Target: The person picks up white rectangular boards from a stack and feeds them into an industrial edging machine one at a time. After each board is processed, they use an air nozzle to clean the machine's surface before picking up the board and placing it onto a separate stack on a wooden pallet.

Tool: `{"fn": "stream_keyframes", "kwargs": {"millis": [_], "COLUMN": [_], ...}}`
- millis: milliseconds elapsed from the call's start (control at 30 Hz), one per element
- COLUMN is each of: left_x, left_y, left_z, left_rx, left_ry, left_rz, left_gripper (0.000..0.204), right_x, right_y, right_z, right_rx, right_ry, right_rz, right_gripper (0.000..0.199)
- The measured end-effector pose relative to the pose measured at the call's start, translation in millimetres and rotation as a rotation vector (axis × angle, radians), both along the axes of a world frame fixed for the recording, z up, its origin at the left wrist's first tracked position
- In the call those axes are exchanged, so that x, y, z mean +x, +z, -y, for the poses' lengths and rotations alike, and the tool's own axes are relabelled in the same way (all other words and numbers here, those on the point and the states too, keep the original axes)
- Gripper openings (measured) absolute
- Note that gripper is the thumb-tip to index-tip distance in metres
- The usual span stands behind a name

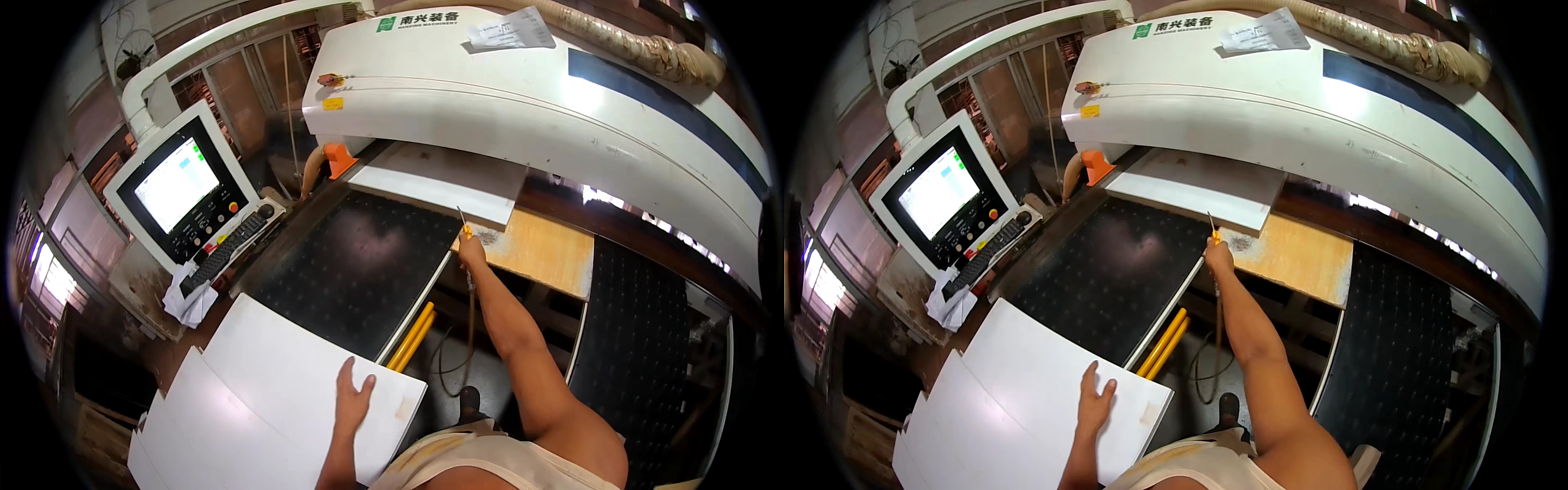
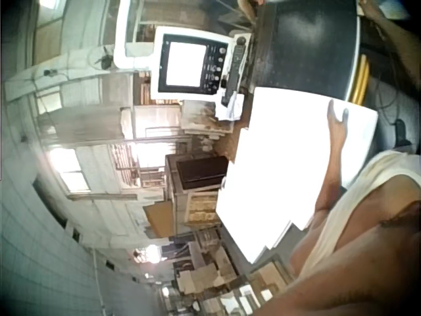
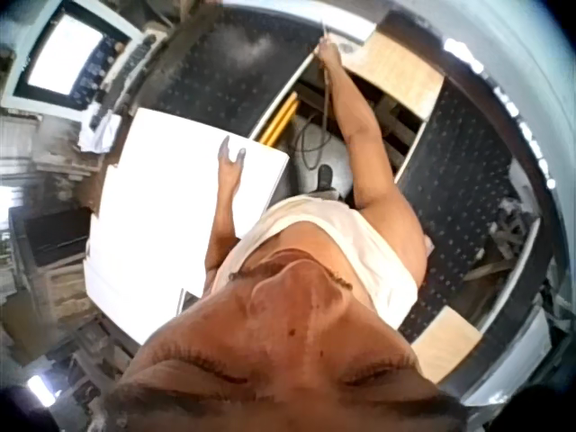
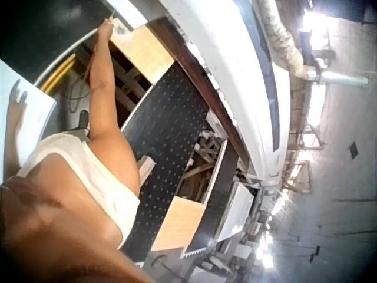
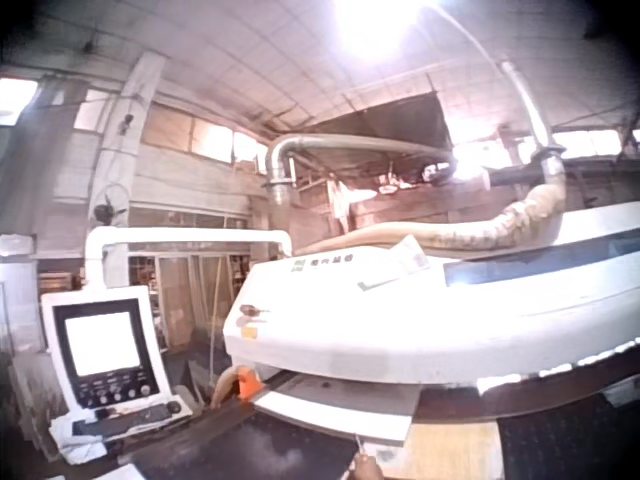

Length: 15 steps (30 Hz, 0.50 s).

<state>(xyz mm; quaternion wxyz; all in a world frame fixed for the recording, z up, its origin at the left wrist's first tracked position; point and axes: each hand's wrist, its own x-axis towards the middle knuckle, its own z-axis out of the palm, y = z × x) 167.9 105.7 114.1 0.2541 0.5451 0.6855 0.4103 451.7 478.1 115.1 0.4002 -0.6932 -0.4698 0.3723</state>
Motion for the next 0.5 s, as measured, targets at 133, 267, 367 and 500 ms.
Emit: {"fn": "stream_keyframes", "kwargs": {"millis": [133, 267, 367, 500], "left_x": [39.9, 90.8, 105.6, 141.2], "left_y": [8.9, 14.4, -17.0, -91.9], "left_z": [-57.5, -132.1, -181.6, -274.6], "left_rx": [-0.093, -0.315, -0.474, -0.561], "left_ry": [-0.143, -0.223, -0.154, -0.118], "left_rz": [0.554, 1.057, 1.093, 1.019], "left_gripper": [0.062, 0.065, 0.062, 0.056], "right_x": [-10.2, 109.2, 165.5, 139.2], "right_y": [-34.0, -79.8, -80.9, -111.4], "right_z": [4.5, -17.0, 13.0, 85.5], "right_rx": [-0.015, -0.09, -0.048, 0.015], "right_ry": [0.484, 0.084, -0.482, 0.03], "right_rz": [0.103, 0.12, -0.209, -0.303], "right_gripper": [0.054, 0.058, 0.048, 0.039]}}
